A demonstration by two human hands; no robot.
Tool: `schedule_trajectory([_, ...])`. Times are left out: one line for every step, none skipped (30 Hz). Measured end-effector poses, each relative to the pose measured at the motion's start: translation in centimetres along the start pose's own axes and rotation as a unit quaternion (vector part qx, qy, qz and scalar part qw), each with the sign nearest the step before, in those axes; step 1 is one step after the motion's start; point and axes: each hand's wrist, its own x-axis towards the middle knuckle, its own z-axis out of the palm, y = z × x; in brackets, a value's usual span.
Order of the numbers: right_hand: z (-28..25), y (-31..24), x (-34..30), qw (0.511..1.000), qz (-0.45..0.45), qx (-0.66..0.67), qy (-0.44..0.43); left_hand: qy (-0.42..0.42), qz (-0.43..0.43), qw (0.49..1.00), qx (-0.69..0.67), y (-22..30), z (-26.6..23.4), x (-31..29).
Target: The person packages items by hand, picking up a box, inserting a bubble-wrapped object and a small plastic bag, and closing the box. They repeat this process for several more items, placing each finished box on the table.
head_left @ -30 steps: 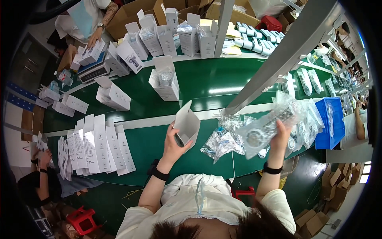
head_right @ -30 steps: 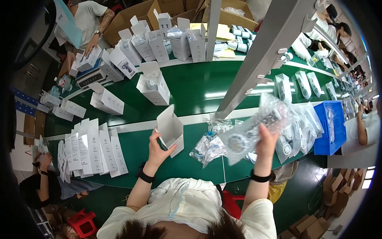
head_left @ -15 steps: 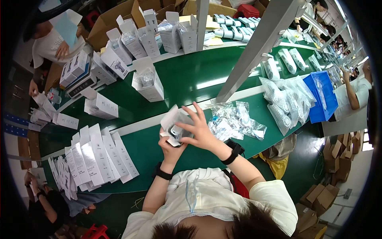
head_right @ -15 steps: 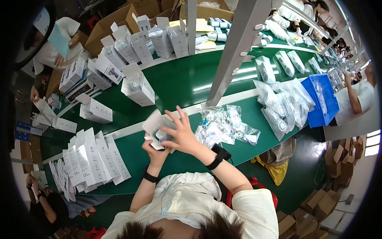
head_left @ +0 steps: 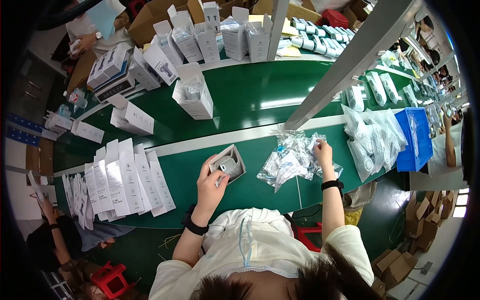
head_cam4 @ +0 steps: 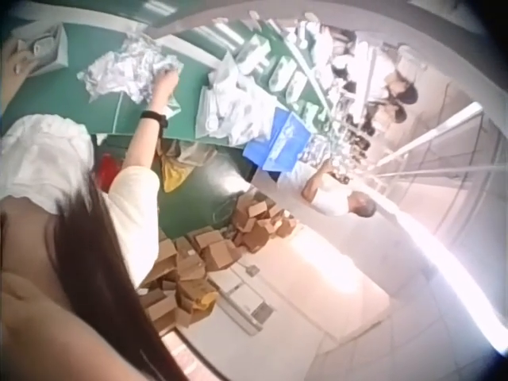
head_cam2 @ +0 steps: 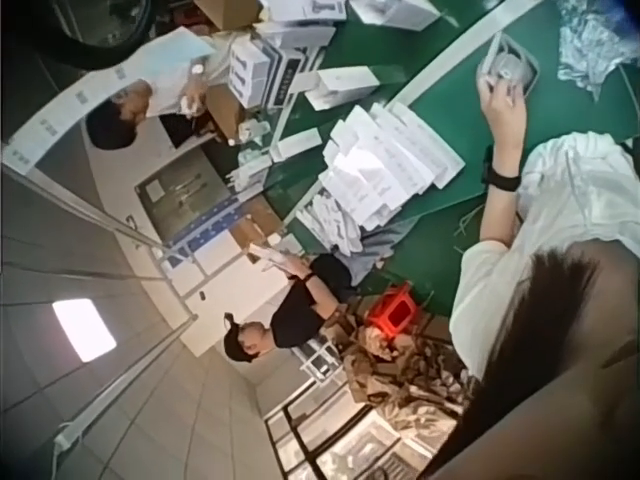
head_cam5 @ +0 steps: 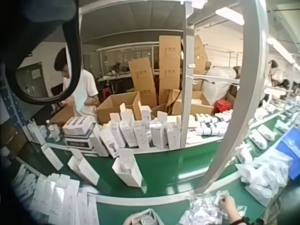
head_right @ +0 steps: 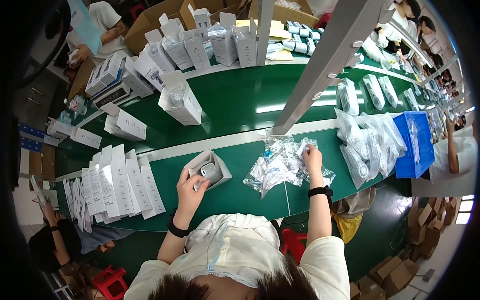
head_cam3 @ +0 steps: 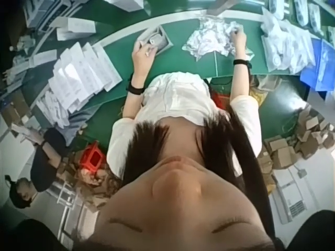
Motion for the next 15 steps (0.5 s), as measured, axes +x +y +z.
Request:
schedule_trajectory([0.6,0.4,-0.1,0.996,-0.043,-0.065,0.043,0.004,-0.003,1.000,0.002,0.3,0.0,0.3])
schedule_trajectory([1.2,0.9,-0.3,0.984,-0.086,-0.130,0.088,0.002,-0.022,1.000,-0.006,0.8,-0.1,0.6])
schedule_trajectory([1.8,0.9,-0.5,0.964,-0.130,-0.191,0.130,0.000,-0.041,0.999,-0.013,1.1,-0.2,1.0])
schedule_trajectory([2.2,0.9,-0.8,0.964,-0.136,-0.191,0.126,-0.001,-0.060,0.998,-0.020,1.2,-0.3,1.2])
schedule_trajectory([2.2,0.6,-1.4,0.932,-0.137,-0.274,0.193,0.005,-0.064,0.998,-0.018,1.1,-0.3,1.3])
schedule_trajectory([2.2,0.1,-2.0,0.889,-0.138,-0.352,0.259,0.020,-0.037,0.999,-0.019,0.8,-0.3,1.4])
schedule_trajectory([2.3,-0.4,-2.3,0.835,-0.136,-0.424,0.323,0.035,-0.010,0.999,-0.021,0.5,-0.2,1.4])
schedule_trajectory([2.0,-0.4,-2.3,0.834,-0.138,-0.425,0.324,0.046,0.021,0.998,-0.025,0.3,-0.1,1.6])
schedule_trajectory([1.5,-0.5,-2.2,0.873,-0.104,-0.376,0.293,0.047,0.021,0.998,-0.025,0.2,-0.2,1.7])
schedule_trajectory([1.0,-0.5,-2.1,0.907,-0.069,-0.325,0.259,0.043,0.016,0.999,-0.025,0.1,-0.2,1.7])
schedule_trajectory([0.7,-0.5,-2.1,0.935,-0.033,-0.272,0.225,0.038,0.012,0.999,-0.025,0.0,-0.3,1.8])
schedule_trajectory([0.3,-0.5,-2.2,0.935,-0.033,-0.272,0.227,0.032,0.008,0.999,-0.025,0.0,-0.4,1.9])
schedule_trajectory([-0.4,-1.2,-2.8,0.952,-0.049,-0.164,0.254,0.033,0.008,0.999,-0.024,0.0,-0.6,2.0])
schedule_trajectory([-1.3,-2.4,-3.4,0.957,-0.066,-0.053,0.278,0.009,-0.015,1.000,-0.011,0.0,-0.9,2.2])
schedule_trajectory([-2.4,-3.8,-4.2,0.949,-0.081,0.058,0.298,-0.014,-0.038,0.999,0.001,0.1,-1.2,2.4])
